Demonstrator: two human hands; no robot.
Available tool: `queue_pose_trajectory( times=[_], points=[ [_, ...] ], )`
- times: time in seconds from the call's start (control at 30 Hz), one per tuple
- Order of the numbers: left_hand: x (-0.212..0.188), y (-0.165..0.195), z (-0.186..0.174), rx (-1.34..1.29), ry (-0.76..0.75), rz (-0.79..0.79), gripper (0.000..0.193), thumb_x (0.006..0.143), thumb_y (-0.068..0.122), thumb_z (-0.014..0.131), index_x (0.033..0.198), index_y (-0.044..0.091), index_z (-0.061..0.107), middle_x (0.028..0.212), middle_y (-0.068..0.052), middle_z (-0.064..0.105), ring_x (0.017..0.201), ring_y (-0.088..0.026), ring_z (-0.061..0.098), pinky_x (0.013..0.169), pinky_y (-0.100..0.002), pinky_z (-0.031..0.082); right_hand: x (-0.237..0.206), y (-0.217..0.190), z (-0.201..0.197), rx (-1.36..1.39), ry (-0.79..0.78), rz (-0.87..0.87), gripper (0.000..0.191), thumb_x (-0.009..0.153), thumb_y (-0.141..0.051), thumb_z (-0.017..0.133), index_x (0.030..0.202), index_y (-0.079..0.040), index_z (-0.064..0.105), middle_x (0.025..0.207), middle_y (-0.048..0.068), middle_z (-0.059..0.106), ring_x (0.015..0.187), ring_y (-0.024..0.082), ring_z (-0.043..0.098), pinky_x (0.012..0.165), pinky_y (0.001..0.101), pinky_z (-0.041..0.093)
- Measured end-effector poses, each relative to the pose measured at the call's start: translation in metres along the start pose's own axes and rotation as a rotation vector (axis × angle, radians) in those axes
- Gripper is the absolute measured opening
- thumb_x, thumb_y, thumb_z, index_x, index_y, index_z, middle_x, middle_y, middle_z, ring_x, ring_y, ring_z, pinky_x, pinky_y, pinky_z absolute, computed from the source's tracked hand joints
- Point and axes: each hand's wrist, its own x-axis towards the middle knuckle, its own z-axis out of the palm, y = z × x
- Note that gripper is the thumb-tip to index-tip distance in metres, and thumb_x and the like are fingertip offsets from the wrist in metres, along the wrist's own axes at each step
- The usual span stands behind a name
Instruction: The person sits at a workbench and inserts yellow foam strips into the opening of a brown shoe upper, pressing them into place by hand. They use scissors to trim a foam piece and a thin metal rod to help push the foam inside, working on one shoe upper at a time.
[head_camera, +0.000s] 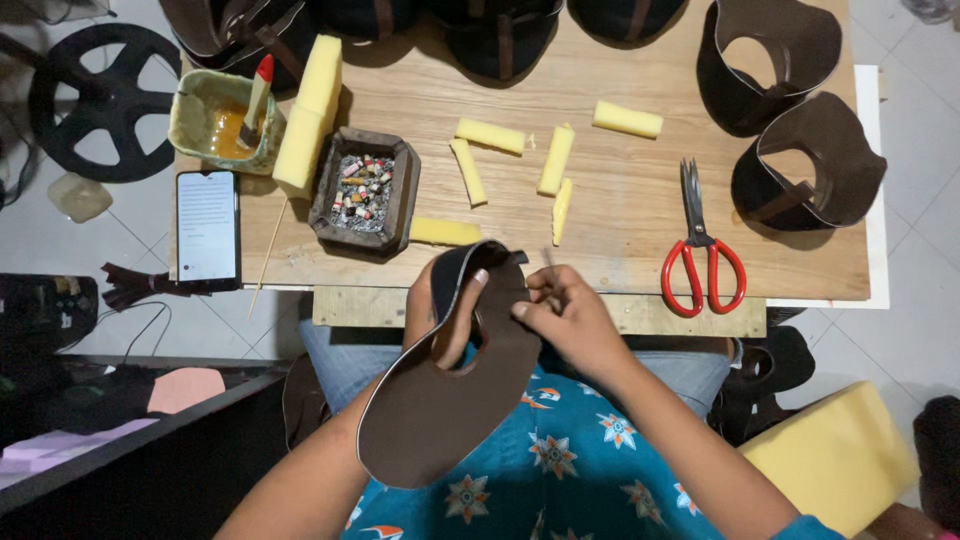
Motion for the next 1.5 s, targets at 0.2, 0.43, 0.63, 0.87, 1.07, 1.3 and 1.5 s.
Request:
queue_pose_trajectory(
  times=[0.2, 0.43, 0.63, 0.87, 1.07, 1.3, 1.5],
  points=[
    [-0.006, 0.01, -0.006, -0.097, -0.103, -0.059, 0.026, 0.098, 0.015, 0.061, 0.12, 0.001, 0.062, 0.103, -0.006, 0.07, 0.094, -0.012, 0.066, 0.081, -0.027, 0.054, -0.002, 0.004, -0.008, -0.015, 0.012, 0.049, 0.025, 0.081, -0.012, 0.08, 0.098, -0.003, 0.065, 0.074, -0.002, 0.057, 0.068, 0.005, 0.052, 0.065, 0.0229, 0.046],
    [0.004, -0.016, -0.007, 0.255, -0.077, 0.186, 0.033, 0.09, 0.01, 0.074, 0.119, 0.0, 0.064, 0.099, -0.005, 0.072, 0.09, -0.013, 0.067, 0.082, -0.027, 0.054, -0.004, 0.009, -0.002, -0.216, 0.044, -0.276, 0.021, 0.081, -0.01, 0.083, 0.089, -0.002, 0.065, 0.086, -0.002, 0.057, 0.074, 0.007, 0.058, 0.067, 0.0237, 0.049],
    [0.0, -0.028, -0.009, 0.163, -0.141, 0.122, 0.028, 0.093, 0.01, 0.07, 0.119, 0.0, 0.065, 0.1, -0.004, 0.072, 0.091, -0.012, 0.066, 0.08, -0.027, 0.054, 0.003, 0.001, 0.002, -0.131, 0.074, 0.024, 0.037, 0.077, -0.013, 0.087, 0.098, -0.001, 0.059, 0.071, 0.001, 0.057, 0.063, 0.01, 0.053, 0.057, 0.0278, 0.047],
    [0.0, -0.031, 0.002, -0.178, -0.22, -0.19, 0.028, 0.096, 0.01, 0.061, 0.123, 0.002, 0.063, 0.104, -0.004, 0.071, 0.094, -0.009, 0.066, 0.081, -0.026, 0.054, 0.004, 0.002, 0.006, 0.089, -0.001, 0.051, 0.022, 0.085, -0.012, 0.073, 0.104, -0.001, 0.07, 0.089, 0.003, 0.076, 0.079, 0.008, 0.07, 0.071, 0.0264, 0.058],
    [-0.014, -0.027, -0.017, 0.506, -0.509, 0.338, 0.039, 0.1, 0.019, 0.062, 0.132, -0.003, 0.055, 0.111, -0.012, 0.066, 0.098, -0.017, 0.068, 0.086, -0.03, 0.053, 0.009, 0.019, 0.004, -0.016, 0.039, 0.047, 0.022, 0.087, -0.013, 0.072, 0.104, 0.001, 0.068, 0.085, 0.008, 0.074, 0.075, 0.012, 0.067, 0.068, 0.029, 0.056],
    [-0.006, -0.046, -0.008, 0.402, -0.242, -0.137, 0.035, 0.096, 0.03, 0.064, 0.119, 0.005, 0.069, 0.1, -0.014, 0.074, 0.09, -0.026, 0.072, 0.079, -0.036, 0.057, 0.011, 0.027, -0.002, -0.032, -0.037, 0.018, 0.024, 0.089, -0.013, 0.071, 0.107, 0.002, 0.066, 0.091, 0.009, 0.073, 0.08, 0.011, 0.066, 0.072, 0.0294, 0.056],
    [0.002, -0.054, -0.011, 0.562, -0.196, 0.028, 0.041, 0.101, 0.036, 0.063, 0.131, 0.01, 0.065, 0.117, -0.014, 0.074, 0.108, -0.028, 0.072, 0.095, -0.039, 0.056, 0.009, 0.022, -0.001, 0.081, -0.17, -0.004, 0.027, 0.088, -0.01, 0.069, 0.113, 0.001, 0.068, 0.097, 0.006, 0.075, 0.086, 0.009, 0.067, 0.077, 0.0273, 0.056]
  ],
)
